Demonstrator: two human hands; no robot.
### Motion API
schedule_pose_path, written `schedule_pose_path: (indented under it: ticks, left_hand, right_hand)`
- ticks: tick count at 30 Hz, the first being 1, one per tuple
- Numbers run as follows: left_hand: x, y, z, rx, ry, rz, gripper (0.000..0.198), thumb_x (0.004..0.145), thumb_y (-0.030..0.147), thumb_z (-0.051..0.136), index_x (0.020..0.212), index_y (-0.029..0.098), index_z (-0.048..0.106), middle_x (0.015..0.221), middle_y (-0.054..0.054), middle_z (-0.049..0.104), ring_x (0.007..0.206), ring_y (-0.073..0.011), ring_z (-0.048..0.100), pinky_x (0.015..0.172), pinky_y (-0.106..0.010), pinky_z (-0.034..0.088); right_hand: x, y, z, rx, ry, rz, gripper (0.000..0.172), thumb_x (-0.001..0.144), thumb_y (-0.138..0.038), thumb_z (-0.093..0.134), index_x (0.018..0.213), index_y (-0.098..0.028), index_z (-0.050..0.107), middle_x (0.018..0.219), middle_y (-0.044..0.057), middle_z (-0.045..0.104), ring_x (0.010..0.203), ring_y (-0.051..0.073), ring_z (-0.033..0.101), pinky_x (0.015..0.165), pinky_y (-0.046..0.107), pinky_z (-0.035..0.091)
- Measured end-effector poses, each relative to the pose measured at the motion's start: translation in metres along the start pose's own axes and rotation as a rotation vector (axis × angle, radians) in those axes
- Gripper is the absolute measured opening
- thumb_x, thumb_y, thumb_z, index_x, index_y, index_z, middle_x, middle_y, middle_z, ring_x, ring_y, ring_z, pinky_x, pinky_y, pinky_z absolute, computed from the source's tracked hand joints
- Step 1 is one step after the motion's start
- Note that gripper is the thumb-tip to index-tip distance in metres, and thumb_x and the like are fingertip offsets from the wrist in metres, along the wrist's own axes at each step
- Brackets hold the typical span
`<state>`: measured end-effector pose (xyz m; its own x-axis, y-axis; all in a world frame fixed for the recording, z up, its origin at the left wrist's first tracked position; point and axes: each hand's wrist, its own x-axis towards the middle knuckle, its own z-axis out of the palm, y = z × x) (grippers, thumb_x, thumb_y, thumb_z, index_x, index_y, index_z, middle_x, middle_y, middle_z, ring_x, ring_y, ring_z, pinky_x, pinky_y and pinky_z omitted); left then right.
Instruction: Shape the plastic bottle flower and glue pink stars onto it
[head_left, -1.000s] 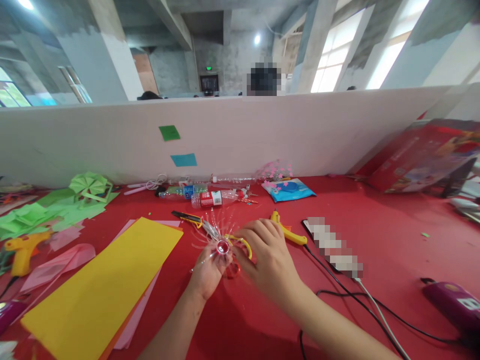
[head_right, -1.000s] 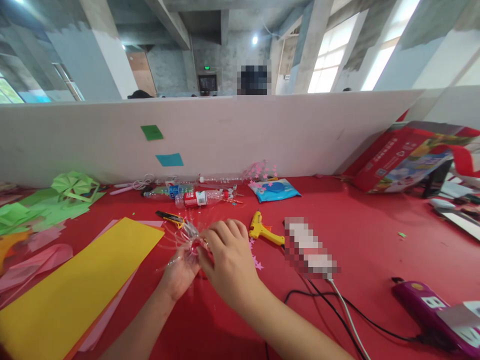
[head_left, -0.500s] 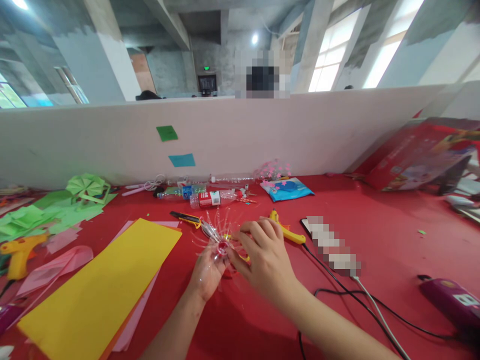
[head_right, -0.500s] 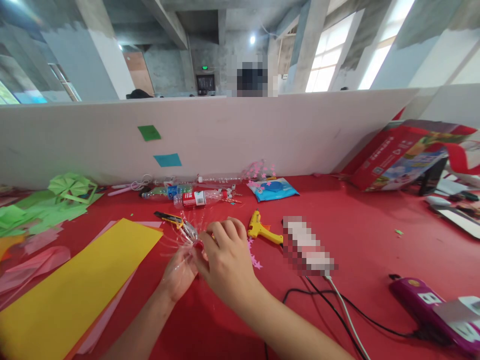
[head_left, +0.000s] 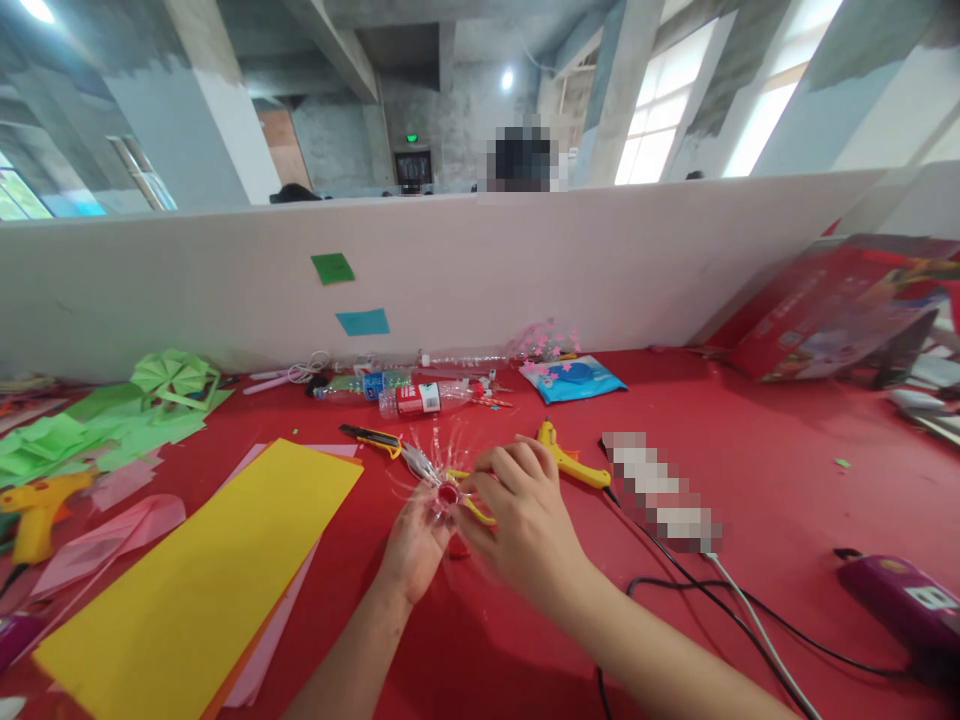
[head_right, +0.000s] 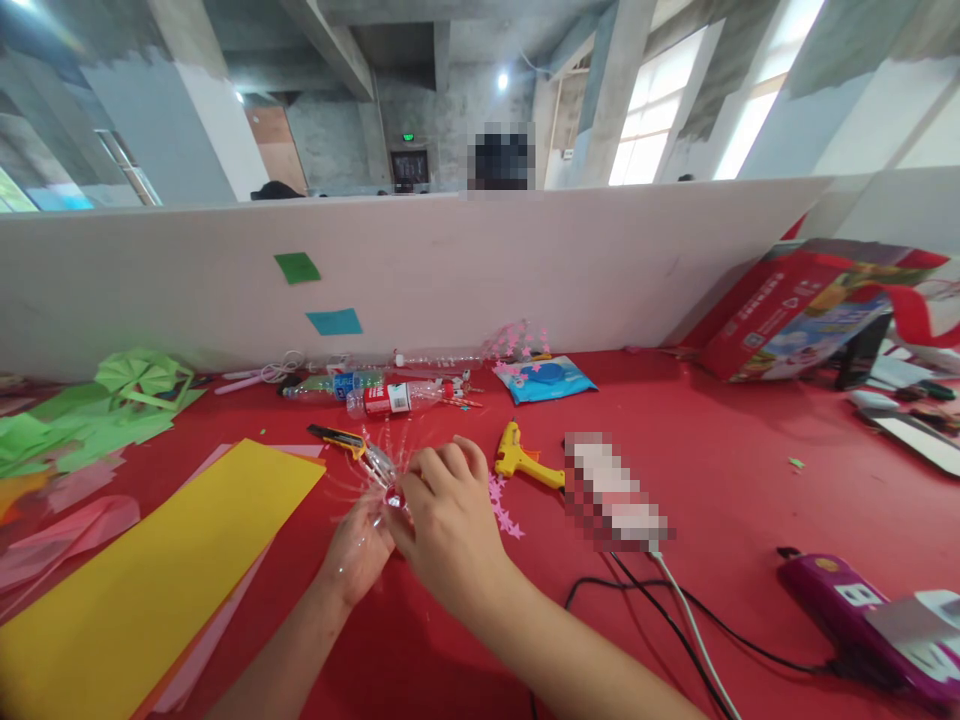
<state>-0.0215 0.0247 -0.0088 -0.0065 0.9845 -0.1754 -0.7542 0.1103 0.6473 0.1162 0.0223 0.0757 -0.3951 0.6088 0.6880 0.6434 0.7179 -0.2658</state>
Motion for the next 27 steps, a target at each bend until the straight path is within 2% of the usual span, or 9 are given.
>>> schedule_pose_path:
  ticks: [7, 11, 16, 20, 23, 27]
  left_hand:
    - [-0.002, 0.000, 0.001, 0.007, 0.077, -0.008, 0.014, 0.073, 0.014, 0.062, 0.087, 0.018, 0.060, 0.086, -0.002, 0.066, 0.078, -0.0137, 0.062, 0.072, -0.027, 0.051]
    - [-0.003, 0.000, 0.001, 0.011, 0.050, -0.006, 0.013, 0.073, 0.014, 0.062, 0.086, 0.017, 0.061, 0.084, -0.002, 0.066, 0.076, -0.0122, 0.061, 0.071, -0.025, 0.051]
    - [-0.003, 0.002, 0.002, -0.010, 0.063, -0.020, 0.015, 0.073, 0.014, 0.062, 0.087, 0.017, 0.061, 0.085, -0.001, 0.066, 0.077, -0.0127, 0.062, 0.072, -0.025, 0.051]
    - [-0.003, 0.004, 0.002, 0.001, 0.009, -0.020, 0.008, 0.075, 0.017, 0.062, 0.083, 0.017, 0.060, 0.083, -0.001, 0.067, 0.076, -0.0124, 0.062, 0.074, -0.026, 0.050]
    - [-0.003, 0.004, 0.002, 0.003, 0.009, -0.028, 0.009, 0.075, 0.017, 0.062, 0.084, 0.018, 0.061, 0.084, -0.002, 0.067, 0.077, -0.0132, 0.062, 0.073, -0.026, 0.049]
    - [-0.002, 0.003, 0.000, -0.006, 0.039, -0.012, 0.009, 0.074, 0.016, 0.062, 0.083, 0.017, 0.061, 0.084, -0.002, 0.067, 0.079, -0.0146, 0.062, 0.072, -0.027, 0.050]
  right_hand:
    - [0.003, 0.004, -0.004, -0.015, 0.040, -0.026, 0.018, 0.083, -0.016, 0.060, 0.065, -0.019, 0.057, 0.072, 0.001, 0.057, 0.075, 0.017, 0.044, 0.085, 0.037, 0.034]
    - [0.002, 0.002, -0.004, -0.014, 0.061, -0.059, 0.025, 0.085, -0.014, 0.056, 0.060, -0.018, 0.054, 0.068, 0.001, 0.054, 0.072, 0.016, 0.041, 0.080, 0.035, 0.034]
    - [0.003, -0.001, -0.006, 0.014, 0.013, -0.006, 0.011, 0.080, -0.018, 0.064, 0.070, -0.018, 0.058, 0.076, 0.001, 0.056, 0.076, 0.017, 0.043, 0.082, 0.037, 0.034]
    - [0.004, -0.002, -0.011, 0.093, -0.072, 0.063, 0.012, 0.075, -0.024, 0.071, 0.076, -0.019, 0.061, 0.079, 0.001, 0.057, 0.078, 0.018, 0.046, 0.082, 0.037, 0.034]
    - [0.005, -0.003, -0.014, 0.098, -0.075, 0.063, 0.010, 0.075, -0.024, 0.071, 0.081, -0.020, 0.063, 0.081, 0.001, 0.058, 0.079, 0.018, 0.047, 0.082, 0.037, 0.035]
    - [0.006, -0.001, -0.018, 0.073, -0.054, 0.046, 0.006, 0.076, -0.018, 0.068, 0.076, -0.020, 0.062, 0.079, 0.001, 0.058, 0.078, 0.018, 0.048, 0.079, 0.035, 0.036]
